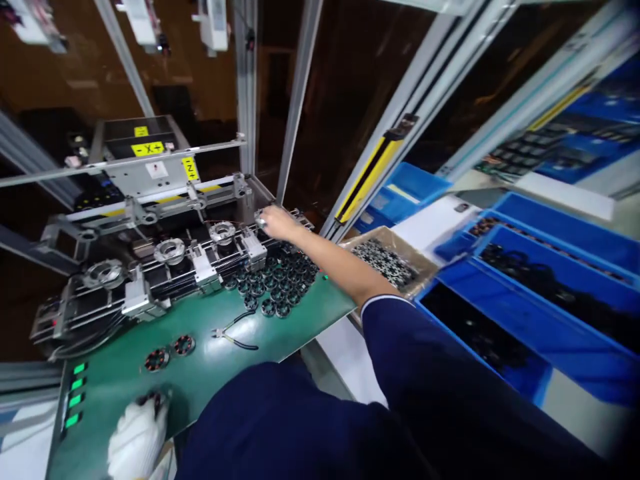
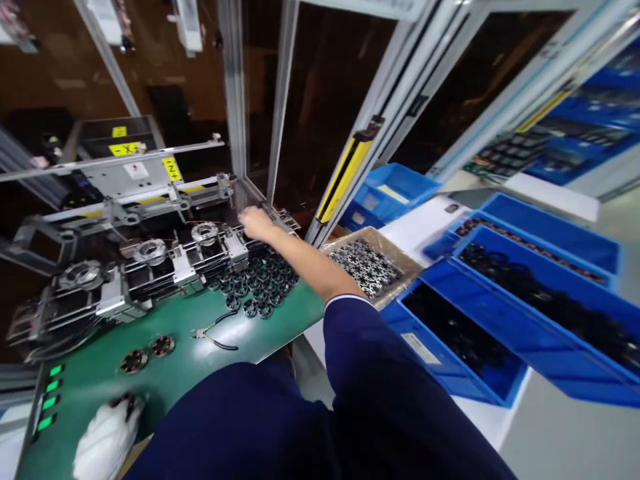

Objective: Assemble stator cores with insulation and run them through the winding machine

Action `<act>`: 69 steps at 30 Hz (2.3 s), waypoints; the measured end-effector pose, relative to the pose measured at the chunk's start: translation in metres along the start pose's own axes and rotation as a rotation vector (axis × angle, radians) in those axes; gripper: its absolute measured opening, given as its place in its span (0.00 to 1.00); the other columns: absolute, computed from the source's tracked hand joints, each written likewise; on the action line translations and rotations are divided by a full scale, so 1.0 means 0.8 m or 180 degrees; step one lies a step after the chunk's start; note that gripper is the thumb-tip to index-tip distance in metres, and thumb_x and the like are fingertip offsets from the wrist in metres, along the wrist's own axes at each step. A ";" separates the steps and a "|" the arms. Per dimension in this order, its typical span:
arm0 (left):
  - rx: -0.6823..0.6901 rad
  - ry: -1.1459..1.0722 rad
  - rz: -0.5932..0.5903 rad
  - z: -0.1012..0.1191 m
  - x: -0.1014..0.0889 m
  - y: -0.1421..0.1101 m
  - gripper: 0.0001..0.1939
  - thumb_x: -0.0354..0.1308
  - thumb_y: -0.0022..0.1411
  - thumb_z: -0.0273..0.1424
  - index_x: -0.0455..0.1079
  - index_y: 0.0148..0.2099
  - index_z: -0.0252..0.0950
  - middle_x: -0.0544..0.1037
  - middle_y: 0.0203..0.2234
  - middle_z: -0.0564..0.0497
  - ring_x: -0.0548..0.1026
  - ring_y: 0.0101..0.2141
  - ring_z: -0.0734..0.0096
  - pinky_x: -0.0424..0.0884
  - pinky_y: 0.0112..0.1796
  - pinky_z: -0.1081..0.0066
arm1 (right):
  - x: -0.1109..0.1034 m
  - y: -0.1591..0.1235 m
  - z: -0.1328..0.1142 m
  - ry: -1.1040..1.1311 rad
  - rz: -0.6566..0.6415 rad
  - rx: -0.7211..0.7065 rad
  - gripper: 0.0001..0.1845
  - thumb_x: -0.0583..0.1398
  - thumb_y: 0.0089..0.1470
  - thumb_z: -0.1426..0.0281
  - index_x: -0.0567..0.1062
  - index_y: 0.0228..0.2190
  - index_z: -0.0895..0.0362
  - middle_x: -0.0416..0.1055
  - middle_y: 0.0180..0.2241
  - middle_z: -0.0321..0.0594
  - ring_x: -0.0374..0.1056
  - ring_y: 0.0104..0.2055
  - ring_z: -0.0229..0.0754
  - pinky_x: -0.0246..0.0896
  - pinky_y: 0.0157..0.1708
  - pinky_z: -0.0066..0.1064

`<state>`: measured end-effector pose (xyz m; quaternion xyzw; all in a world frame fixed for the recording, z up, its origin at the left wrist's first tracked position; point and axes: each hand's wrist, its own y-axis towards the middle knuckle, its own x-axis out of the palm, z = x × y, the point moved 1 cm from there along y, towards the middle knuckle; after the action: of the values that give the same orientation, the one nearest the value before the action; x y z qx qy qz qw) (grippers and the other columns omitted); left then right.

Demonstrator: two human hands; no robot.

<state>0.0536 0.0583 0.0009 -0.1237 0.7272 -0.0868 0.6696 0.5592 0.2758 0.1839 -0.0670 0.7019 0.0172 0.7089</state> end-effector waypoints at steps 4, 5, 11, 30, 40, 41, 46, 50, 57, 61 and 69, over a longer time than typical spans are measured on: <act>0.0068 -0.0203 0.0219 0.037 0.010 0.010 0.25 0.45 0.75 0.42 0.78 0.55 0.33 0.77 0.52 0.33 0.78 0.50 0.49 0.74 0.47 0.60 | -0.020 0.059 0.051 -0.0248 -0.0350 0.0503 0.22 0.64 0.66 0.62 0.73 0.57 0.60 0.66 0.62 0.50 0.65 0.64 0.54 0.66 0.62 0.53; 0.0006 -0.0245 0.0272 0.043 0.011 0.013 0.25 0.45 0.75 0.42 0.78 0.55 0.32 0.77 0.53 0.32 0.78 0.50 0.48 0.74 0.47 0.60 | -0.017 0.067 0.055 -0.0300 -0.0454 0.0534 0.23 0.64 0.66 0.63 0.73 0.58 0.59 0.66 0.63 0.50 0.66 0.64 0.54 0.67 0.62 0.53; -0.0184 -0.0378 0.0297 0.048 0.017 0.011 0.24 0.47 0.75 0.42 0.79 0.54 0.32 0.75 0.57 0.34 0.76 0.54 0.50 0.72 0.51 0.61 | 0.011 0.104 0.063 -0.0563 -0.1014 0.0531 0.23 0.65 0.66 0.64 0.72 0.59 0.58 0.65 0.64 0.49 0.66 0.64 0.54 0.69 0.61 0.53; -0.0328 -0.0594 0.0423 0.057 -0.002 0.001 0.23 0.51 0.68 0.44 0.79 0.45 0.32 0.79 0.49 0.33 0.75 0.46 0.45 0.73 0.46 0.54 | -0.004 0.092 0.081 -0.0078 -0.0676 -0.0863 0.17 0.64 0.60 0.66 0.84 0.47 0.63 0.64 0.68 0.54 0.58 0.71 0.62 0.57 0.71 0.52; -0.0277 -0.1232 0.0351 0.033 -0.006 0.000 0.22 0.58 0.64 0.48 0.81 0.47 0.38 0.77 0.55 0.40 0.76 0.54 0.51 0.74 0.54 0.59 | 0.181 -0.123 -0.296 0.1286 -0.0404 -0.3004 0.09 0.60 0.64 0.77 0.78 0.31 0.60 0.54 0.74 0.48 0.46 0.77 0.60 0.54 0.71 0.62; -0.0301 -0.1303 0.0422 0.028 -0.012 -0.004 0.23 0.57 0.64 0.50 0.81 0.47 0.38 0.77 0.56 0.40 0.76 0.55 0.52 0.73 0.55 0.60 | 0.197 -0.129 -0.324 0.1265 -0.0470 -0.2995 0.09 0.60 0.64 0.78 0.78 0.31 0.60 0.56 0.73 0.49 0.49 0.77 0.59 0.55 0.71 0.60; -0.0377 -0.1340 0.0981 0.018 -0.046 -0.006 0.34 0.51 0.68 0.54 0.73 0.62 0.32 0.66 0.65 0.31 0.65 0.64 0.40 0.65 0.63 0.47 | 0.230 -0.133 -0.366 0.1361 -0.0325 -0.2642 0.14 0.57 0.69 0.75 0.78 0.52 0.59 0.52 0.74 0.54 0.47 0.78 0.54 0.55 0.71 0.55; 0.0289 -0.1071 0.1222 0.048 -0.064 0.030 0.38 0.56 0.66 0.55 0.66 0.69 0.35 0.64 0.69 0.33 0.56 0.67 0.30 0.56 0.64 0.38 | 0.225 -0.140 -0.292 0.1364 -0.0144 -0.2103 0.24 0.65 0.64 0.70 0.74 0.59 0.58 0.52 0.74 0.56 0.45 0.78 0.57 0.54 0.70 0.57; 0.0742 -0.0786 0.0747 0.090 -0.054 0.071 0.32 0.52 0.68 0.51 0.70 0.64 0.36 0.75 0.60 0.35 0.63 0.61 0.31 0.57 0.58 0.40 | 0.239 -0.165 -0.152 0.1276 0.0056 -0.0451 0.19 0.62 0.60 0.77 0.78 0.53 0.65 0.55 0.70 0.68 0.47 0.76 0.67 0.52 0.69 0.66; 0.0705 -0.0731 0.0758 0.084 -0.047 0.060 0.32 0.50 0.69 0.50 0.69 0.65 0.33 0.75 0.60 0.34 0.65 0.61 0.36 0.58 0.59 0.44 | 0.251 -0.162 -0.151 0.1523 -0.0025 -0.0131 0.16 0.60 0.58 0.80 0.81 0.48 0.64 0.53 0.72 0.62 0.44 0.77 0.66 0.48 0.71 0.67; 0.0792 -0.0703 0.1190 0.099 -0.116 0.022 0.35 0.61 0.63 0.51 0.69 0.65 0.35 0.71 0.64 0.35 0.66 0.63 0.37 0.63 0.61 0.47 | 0.205 -0.149 -0.169 0.2526 0.0035 -0.0230 0.03 0.65 0.59 0.75 0.81 0.33 0.62 0.54 0.73 0.59 0.42 0.78 0.64 0.38 0.73 0.67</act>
<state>0.1384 0.1061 0.0771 0.0877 0.6435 -0.0363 0.7595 0.4411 0.1303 0.0280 -0.0896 0.9206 0.0185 0.3797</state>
